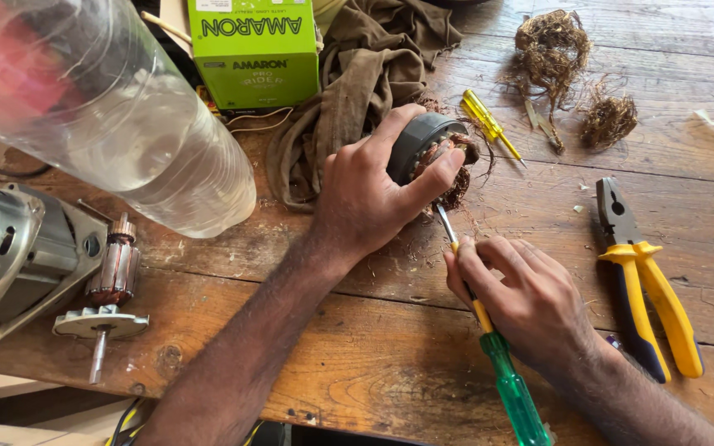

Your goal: The person holds an electric motor stator on a wooden workbench and uses a screwdriver and pliers to pry and pull the copper windings out of the motor housing, working the coils loose a section at a time and setting extracted wire aside.

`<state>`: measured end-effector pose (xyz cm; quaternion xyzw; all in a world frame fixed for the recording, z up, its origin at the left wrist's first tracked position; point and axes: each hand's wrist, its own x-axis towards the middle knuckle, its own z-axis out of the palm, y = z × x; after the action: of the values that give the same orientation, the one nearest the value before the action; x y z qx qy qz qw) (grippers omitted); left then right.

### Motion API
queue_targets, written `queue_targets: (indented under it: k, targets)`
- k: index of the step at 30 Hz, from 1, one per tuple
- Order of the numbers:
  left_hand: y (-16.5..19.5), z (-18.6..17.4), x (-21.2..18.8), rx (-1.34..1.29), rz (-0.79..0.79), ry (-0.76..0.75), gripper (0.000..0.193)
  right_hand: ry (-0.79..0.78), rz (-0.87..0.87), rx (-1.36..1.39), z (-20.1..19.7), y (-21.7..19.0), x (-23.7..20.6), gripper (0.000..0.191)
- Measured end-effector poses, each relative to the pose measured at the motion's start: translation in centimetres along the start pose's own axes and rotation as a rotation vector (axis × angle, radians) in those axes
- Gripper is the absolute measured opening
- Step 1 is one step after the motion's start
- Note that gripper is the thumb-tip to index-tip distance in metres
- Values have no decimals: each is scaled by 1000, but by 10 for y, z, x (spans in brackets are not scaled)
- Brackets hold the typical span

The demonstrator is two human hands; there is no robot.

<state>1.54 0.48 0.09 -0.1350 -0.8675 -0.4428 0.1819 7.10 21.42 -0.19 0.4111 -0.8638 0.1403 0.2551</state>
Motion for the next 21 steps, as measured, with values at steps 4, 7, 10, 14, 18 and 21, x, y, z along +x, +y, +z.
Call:
queue_targets:
  k: [4, 7, 10, 14, 18, 21]
  targets:
    - [-5, 2, 0, -29, -66, -37, 70, -18, 5, 6, 1, 4, -3, 17]
    - [-11, 2, 3, -83, -107, -30, 71, -1, -18, -14, 3, 8, -4, 21]
    - [-14, 0, 3, -163, -151, -6, 71, 20, -45, -7, 5, 11, -5, 23]
    - [-13, -3, 1, -220, -187, 10, 71, -9, -64, 18, 6, 15, -5, 32]
    - [-8, -4, 0, -249, -237, 22, 69, -61, -72, 102, 0, 24, -3, 49]
    - [-3, -2, 1, -199, -228, 16, 68, -49, -43, 170, 1, 26, -2, 41]
